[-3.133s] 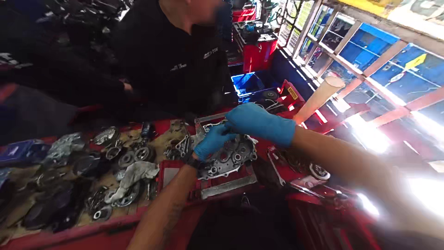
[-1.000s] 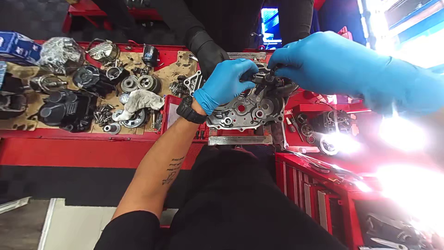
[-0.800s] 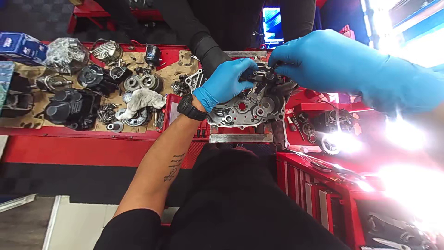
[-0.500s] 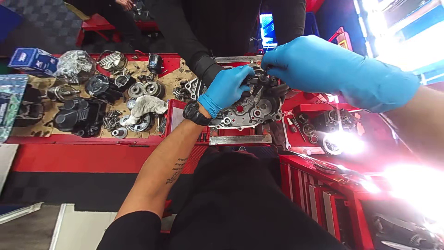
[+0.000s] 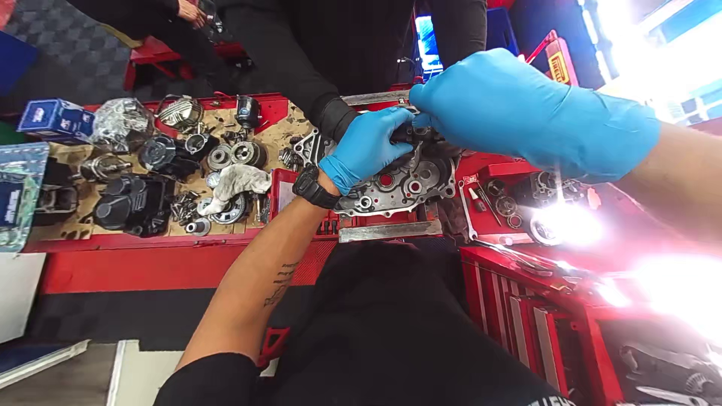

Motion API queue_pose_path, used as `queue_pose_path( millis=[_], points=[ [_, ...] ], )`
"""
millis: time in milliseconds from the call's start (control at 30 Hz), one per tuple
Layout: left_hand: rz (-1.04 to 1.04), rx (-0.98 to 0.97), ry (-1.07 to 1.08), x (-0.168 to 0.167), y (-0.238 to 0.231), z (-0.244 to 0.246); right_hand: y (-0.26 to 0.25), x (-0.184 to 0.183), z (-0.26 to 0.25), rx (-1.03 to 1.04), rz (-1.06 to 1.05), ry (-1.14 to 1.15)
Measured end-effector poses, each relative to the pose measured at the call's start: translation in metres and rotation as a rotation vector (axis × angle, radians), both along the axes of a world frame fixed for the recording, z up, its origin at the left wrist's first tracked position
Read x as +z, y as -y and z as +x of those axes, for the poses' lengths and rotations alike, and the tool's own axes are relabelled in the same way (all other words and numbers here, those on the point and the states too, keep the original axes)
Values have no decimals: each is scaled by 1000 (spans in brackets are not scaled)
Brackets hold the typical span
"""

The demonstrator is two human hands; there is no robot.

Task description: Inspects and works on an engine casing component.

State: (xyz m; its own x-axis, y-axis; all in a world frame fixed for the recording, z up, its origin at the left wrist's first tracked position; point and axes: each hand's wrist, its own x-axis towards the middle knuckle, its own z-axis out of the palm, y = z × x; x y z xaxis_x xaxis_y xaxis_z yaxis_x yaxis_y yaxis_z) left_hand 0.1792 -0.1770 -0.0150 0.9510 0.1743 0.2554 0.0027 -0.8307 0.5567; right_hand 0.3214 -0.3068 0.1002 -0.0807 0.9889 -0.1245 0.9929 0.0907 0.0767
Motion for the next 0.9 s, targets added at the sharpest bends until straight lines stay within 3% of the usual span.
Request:
queue_pose_path(
  millis=[133,333,500,633,733,900],
  points=[
    [12,-28,-47,4,-4,3,-4,10,7,37,-133,-63],
    [25,-41,-55,1,-7,2,-2,3,4,47,-45,55],
    [-112,-6,-58,5,-8,0,-5,14,8,5,-174,-39],
    [-313,16,22,7,-6,-3,-5,9,3,-10,-111,11],
    [-340,13,66,6,-5,0,-7,14,3,-41,-169,-37],
    [-465,-39,125,7,-8,1,-9,6,-3,-27,-83,15]
  ],
)
